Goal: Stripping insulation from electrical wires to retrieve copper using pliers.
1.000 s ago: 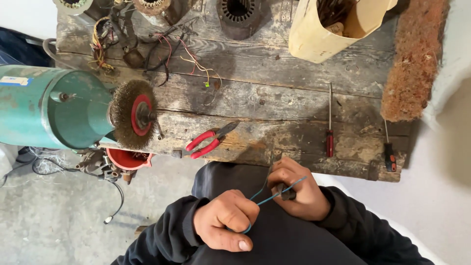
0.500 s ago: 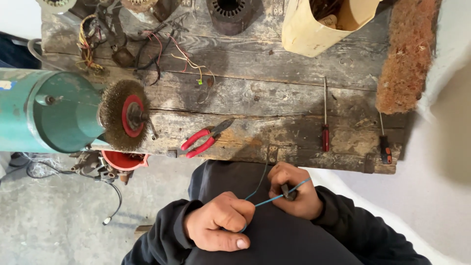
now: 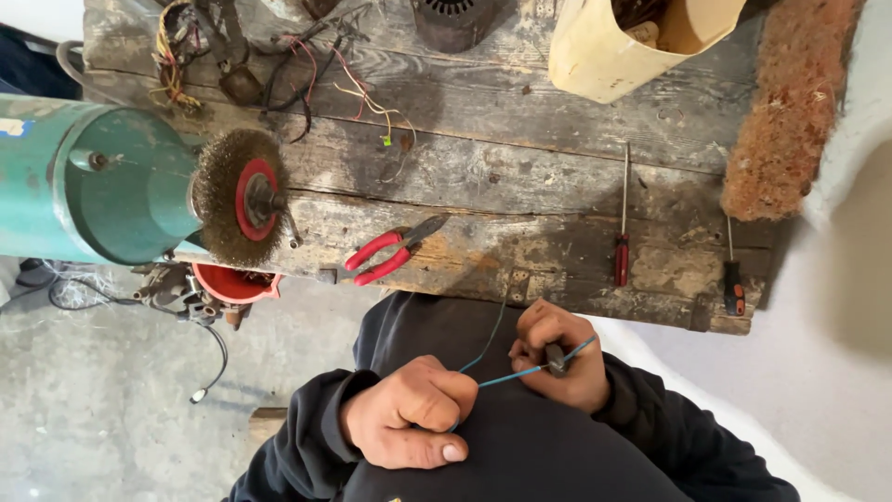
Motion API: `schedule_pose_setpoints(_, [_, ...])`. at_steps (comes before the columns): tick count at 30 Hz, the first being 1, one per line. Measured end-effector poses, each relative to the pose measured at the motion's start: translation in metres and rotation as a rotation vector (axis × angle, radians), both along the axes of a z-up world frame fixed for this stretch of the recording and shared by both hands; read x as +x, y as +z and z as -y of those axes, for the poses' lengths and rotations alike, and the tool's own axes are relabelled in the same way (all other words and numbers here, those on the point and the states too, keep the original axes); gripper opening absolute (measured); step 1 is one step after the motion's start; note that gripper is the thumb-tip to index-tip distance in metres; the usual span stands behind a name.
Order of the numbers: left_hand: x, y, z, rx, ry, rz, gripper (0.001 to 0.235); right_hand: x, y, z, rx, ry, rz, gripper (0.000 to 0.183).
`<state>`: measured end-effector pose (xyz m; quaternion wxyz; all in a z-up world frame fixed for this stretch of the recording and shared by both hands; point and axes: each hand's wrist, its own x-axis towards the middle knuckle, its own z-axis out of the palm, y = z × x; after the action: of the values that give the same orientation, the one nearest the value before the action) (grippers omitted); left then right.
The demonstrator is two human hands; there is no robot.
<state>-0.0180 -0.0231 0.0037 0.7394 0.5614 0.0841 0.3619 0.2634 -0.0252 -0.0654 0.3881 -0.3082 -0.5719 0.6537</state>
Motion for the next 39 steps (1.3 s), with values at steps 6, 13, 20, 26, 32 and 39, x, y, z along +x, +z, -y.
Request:
schedule_pose_setpoints(6, [-0.013,-0.007,0.0,0.063,0.13,0.079,0.047,0.063,-0.043,0.031,-0.424,-0.525,-0.544,0.026])
schedule_pose_setpoints(13, [-0.021,-0.025,0.018,0.241,0.427,-0.217,0.046,0.042,-0.019,-0.02,-0.061,0.04,0.631,0.028])
schedule_pose_setpoints(20, [-0.018,-0.052,0.015,0.36,0.42,-0.209,0.044,0.005,-0.024,-0.04,0.295,0.152,0.987,0.049])
schedule_pose_setpoints(26, [-0.01,-0.098,0.008,0.274,0.275,0.092,0.046,0.008,-0.016,-0.032,0.103,0.113,0.476,0.05])
schedule_pose_setpoints(32, [0.017,-0.047,-0.027,0.264,0.083,-0.038,0.036,-0.001,-0.001,-0.017,-0.103,0.076,0.086,0.038])
schedule_pose_setpoints(39, [0.033,-0.036,-0.036,0.054,0.069,-0.229,0.031,0.0,-0.008,-0.005,-0.042,-0.261,-0.114,0.019])
